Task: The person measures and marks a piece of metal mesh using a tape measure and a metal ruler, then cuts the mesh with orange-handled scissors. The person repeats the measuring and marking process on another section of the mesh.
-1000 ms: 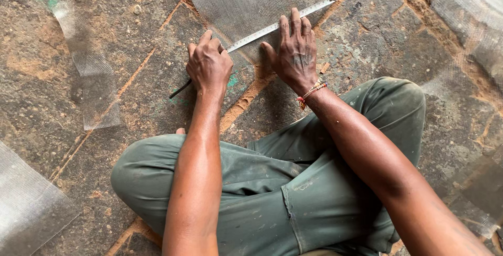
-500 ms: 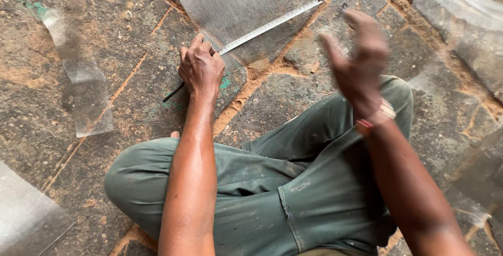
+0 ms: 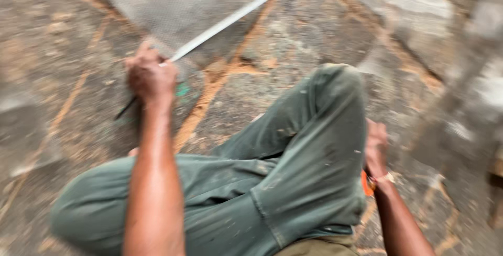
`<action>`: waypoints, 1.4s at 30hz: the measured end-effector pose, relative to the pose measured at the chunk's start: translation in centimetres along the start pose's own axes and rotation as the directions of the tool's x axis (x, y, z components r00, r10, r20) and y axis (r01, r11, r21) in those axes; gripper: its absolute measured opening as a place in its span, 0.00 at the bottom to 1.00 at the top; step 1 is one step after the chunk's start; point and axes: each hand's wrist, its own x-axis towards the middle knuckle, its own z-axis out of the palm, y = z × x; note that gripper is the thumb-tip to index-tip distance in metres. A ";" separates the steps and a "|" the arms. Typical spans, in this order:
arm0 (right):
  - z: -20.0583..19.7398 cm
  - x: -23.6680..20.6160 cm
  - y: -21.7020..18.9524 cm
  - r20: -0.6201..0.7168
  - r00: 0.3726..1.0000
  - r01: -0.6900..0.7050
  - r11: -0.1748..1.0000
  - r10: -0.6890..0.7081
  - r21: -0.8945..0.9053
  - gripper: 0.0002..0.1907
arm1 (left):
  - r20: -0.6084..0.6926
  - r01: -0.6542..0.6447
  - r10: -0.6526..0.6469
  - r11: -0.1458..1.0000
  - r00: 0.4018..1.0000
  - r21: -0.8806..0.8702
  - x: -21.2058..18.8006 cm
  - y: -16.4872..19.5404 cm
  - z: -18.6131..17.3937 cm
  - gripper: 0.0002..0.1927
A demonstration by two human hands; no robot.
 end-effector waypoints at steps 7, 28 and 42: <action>0.2 -0.1 4.7 0.022 0.998 0.069 0.990 -0.066 -0.125 0.05 | -0.014 0.135 -0.135 0.991 0.991 -0.019 0.4 1.2 0.8 0.09; -11.7 15.4 -24.2 0.139 0.990 -0.021 0.916 -0.038 0.401 0.14 | -0.094 0.055 -0.053 0.998 0.994 0.018 0.3 1.0 2.7 0.07; 8.4 18.4 -42.4 0.628 0.739 -0.229 0.786 -0.245 0.575 0.15 | -0.077 0.049 -0.052 0.998 0.996 -0.041 -0.4 1.5 1.2 0.05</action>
